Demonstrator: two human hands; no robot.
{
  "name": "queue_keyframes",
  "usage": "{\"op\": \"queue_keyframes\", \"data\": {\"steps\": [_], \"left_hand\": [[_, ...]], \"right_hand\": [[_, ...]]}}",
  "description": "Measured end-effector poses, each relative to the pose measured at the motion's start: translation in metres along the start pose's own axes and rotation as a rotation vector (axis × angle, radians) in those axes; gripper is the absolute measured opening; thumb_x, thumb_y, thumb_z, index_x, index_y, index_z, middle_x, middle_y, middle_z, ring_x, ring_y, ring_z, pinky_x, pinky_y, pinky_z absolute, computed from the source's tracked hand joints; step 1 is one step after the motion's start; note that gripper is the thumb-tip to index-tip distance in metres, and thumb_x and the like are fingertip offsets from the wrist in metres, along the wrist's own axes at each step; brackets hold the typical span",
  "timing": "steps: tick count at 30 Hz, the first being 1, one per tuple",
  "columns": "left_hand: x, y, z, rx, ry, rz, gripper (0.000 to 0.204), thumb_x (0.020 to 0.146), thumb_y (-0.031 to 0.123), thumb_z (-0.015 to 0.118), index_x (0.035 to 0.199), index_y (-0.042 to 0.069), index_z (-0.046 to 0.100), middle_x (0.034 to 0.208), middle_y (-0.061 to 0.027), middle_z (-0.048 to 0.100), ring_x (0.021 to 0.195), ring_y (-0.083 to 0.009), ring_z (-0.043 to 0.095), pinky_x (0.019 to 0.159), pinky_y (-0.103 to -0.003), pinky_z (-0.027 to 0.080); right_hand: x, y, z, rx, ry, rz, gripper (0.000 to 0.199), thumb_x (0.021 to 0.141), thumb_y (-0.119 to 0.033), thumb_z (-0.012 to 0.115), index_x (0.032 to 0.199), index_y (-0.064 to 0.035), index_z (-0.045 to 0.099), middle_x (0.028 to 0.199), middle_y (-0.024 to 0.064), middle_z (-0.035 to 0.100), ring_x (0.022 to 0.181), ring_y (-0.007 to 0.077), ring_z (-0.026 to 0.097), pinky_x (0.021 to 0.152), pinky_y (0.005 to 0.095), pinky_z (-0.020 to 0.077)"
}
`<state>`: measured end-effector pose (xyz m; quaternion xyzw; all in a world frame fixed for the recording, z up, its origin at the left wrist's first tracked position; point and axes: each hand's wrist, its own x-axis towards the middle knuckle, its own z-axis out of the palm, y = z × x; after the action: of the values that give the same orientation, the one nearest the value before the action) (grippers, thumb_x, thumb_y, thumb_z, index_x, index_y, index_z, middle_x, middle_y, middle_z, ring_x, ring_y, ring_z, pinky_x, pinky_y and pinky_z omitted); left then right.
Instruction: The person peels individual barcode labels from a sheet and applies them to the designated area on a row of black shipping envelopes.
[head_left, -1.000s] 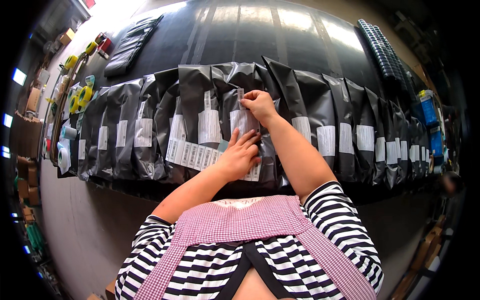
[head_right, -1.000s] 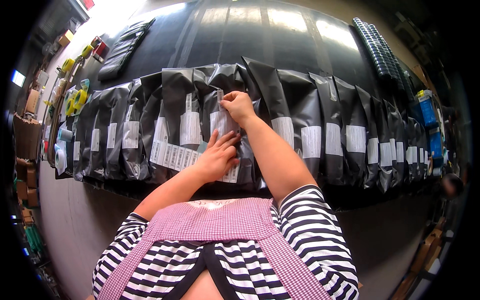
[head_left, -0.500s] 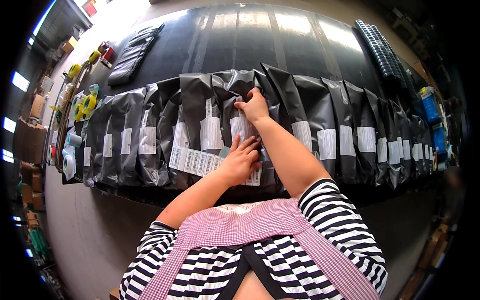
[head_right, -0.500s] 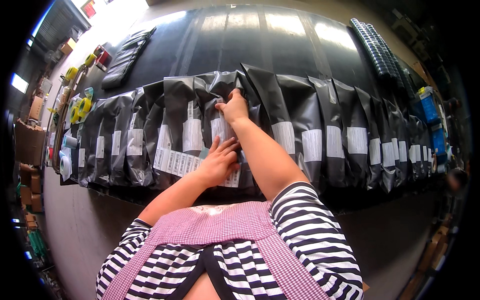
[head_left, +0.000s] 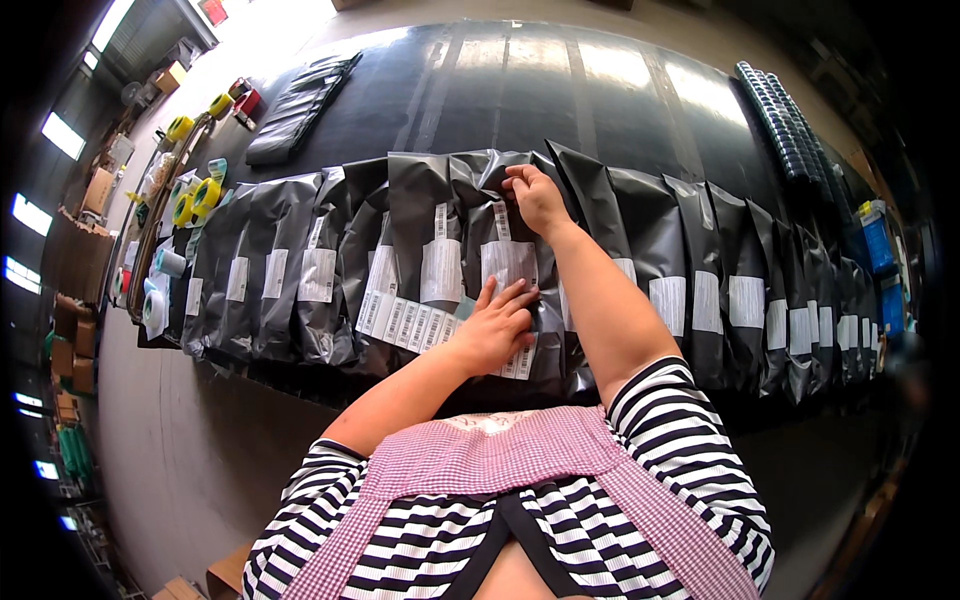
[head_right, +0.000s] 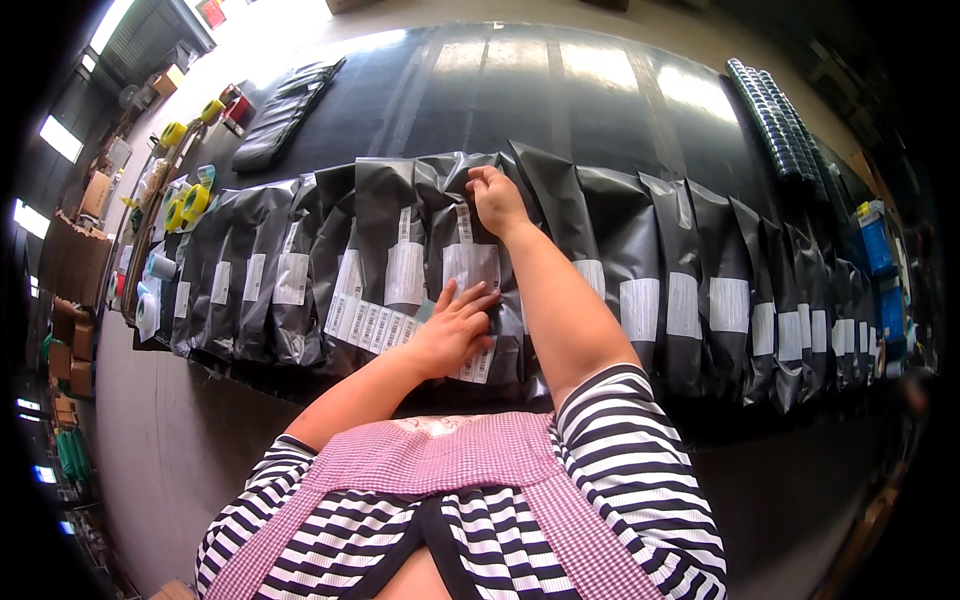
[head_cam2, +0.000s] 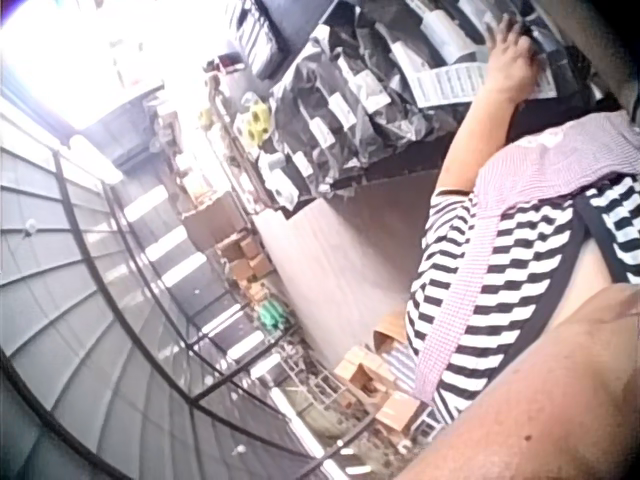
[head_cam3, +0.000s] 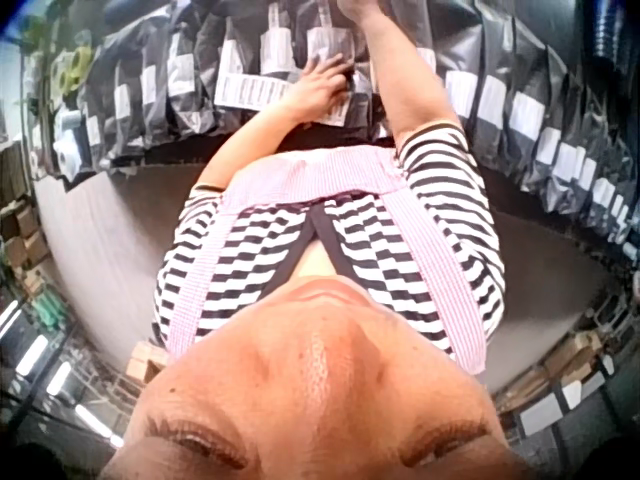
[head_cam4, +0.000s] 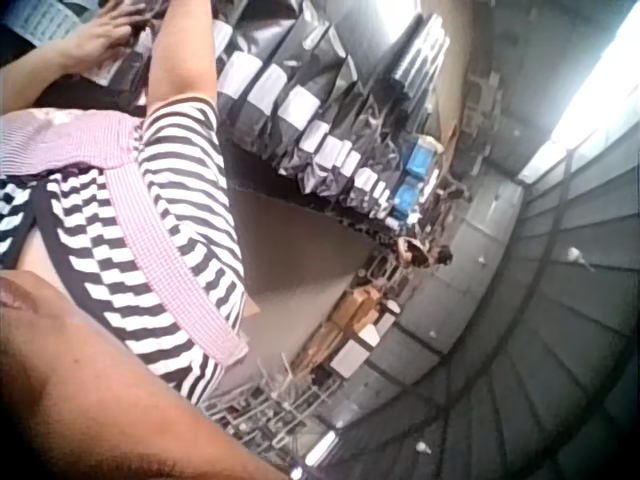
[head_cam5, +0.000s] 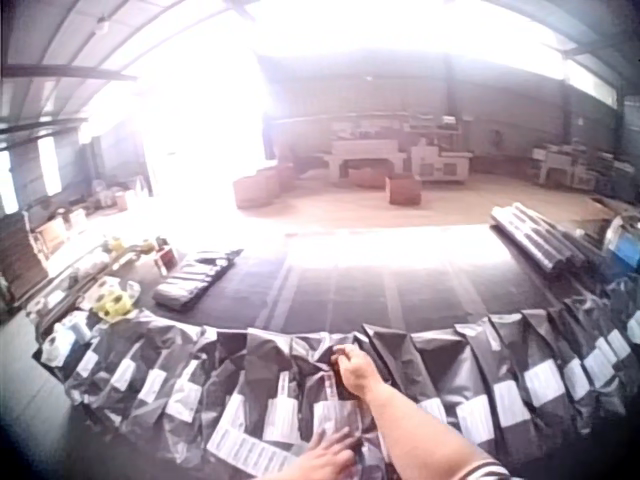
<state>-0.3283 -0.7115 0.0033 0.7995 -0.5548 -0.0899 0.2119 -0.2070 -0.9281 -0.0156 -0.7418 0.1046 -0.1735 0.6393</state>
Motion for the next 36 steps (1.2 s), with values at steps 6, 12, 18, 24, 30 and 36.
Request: {"op": "queue_keyframes", "data": {"steps": [6,12,18,24,30,36], "left_hand": [[0.044,-0.058,-0.062,-0.394,0.437,-0.217,0.013,0.098,0.012,0.059,0.094,0.001,0.054,0.137,-0.0268,0.055,0.129,-0.0444,0.05,0.105,-0.046,0.043],[0.069,-0.107,-0.061,0.035,0.069,-0.421,0.027,0.102,0.025,0.053,0.105,0.0,0.06,0.149,-0.0325,0.044,0.13,-0.0421,0.052,0.106,-0.047,0.044],[0.07,-0.103,-0.062,0.075,0.005,-0.507,0.031,0.1,0.027,0.056,0.109,-0.002,0.062,0.151,-0.0273,0.044,0.135,-0.0379,0.049,0.112,-0.045,0.039],[0.025,-0.049,-0.033,-0.006,0.06,0.039,0.023,0.094,0.019,0.063,0.102,-0.002,0.057,0.146,-0.0213,0.051,0.144,-0.0392,0.038,0.121,-0.051,0.028],[0.013,-0.03,-0.018,-0.015,0.076,0.023,0.02,0.095,0.019,0.063,0.094,0.001,0.052,0.148,-0.0168,0.051,0.149,-0.0385,0.032,0.123,-0.055,0.022],[0.012,-0.026,-0.033,-0.276,0.076,-0.104,0.019,0.094,0.017,0.065,0.089,0.003,0.055,0.143,-0.018,0.057,0.145,-0.0405,0.037,0.12,-0.052,0.028]], "right_hand": [[-0.002,-0.011,0.012,-0.563,0.117,-0.27,0.022,0.092,-0.005,0.057,0.111,-0.003,0.068,0.105,0.0202,0.071,0.101,0.038,0.068,0.09,0.0427,0.054],[-0.007,0.021,-0.011,-0.595,0.041,-0.181,0.03,0.092,-0.004,0.053,0.119,0.0003,0.066,0.126,0.0253,0.064,0.12,0.0417,0.06,0.105,0.0438,0.0472],[-0.003,-0.011,-0.018,-0.304,-0.097,0.08,0.034,0.093,-0.005,0.062,0.125,0.0041,0.062,0.129,0.0235,0.063,0.122,0.034,0.062,0.102,0.0398,0.0498],[-0.012,-0.018,-0.009,-0.55,-0.125,-0.041,0.055,0.069,-0.021,0.092,0.113,-0.0008,0.066,0.116,0.0166,0.064,0.112,0.0357,0.061,0.097,0.0412,0.0503],[-0.007,-0.013,0.011,-0.641,0.053,-0.012,0.048,0.071,-0.03,0.09,0.102,-0.002,0.065,0.114,0.0167,0.064,0.111,0.0373,0.061,0.092,0.0446,0.0506],[-0.016,-0.022,-0.003,-0.31,0.05,0.02,0.036,0.092,-0.03,0.072,0.111,0.0003,0.066,0.111,0.0207,0.07,0.106,0.0348,0.068,0.09,0.0406,0.0526]]}}
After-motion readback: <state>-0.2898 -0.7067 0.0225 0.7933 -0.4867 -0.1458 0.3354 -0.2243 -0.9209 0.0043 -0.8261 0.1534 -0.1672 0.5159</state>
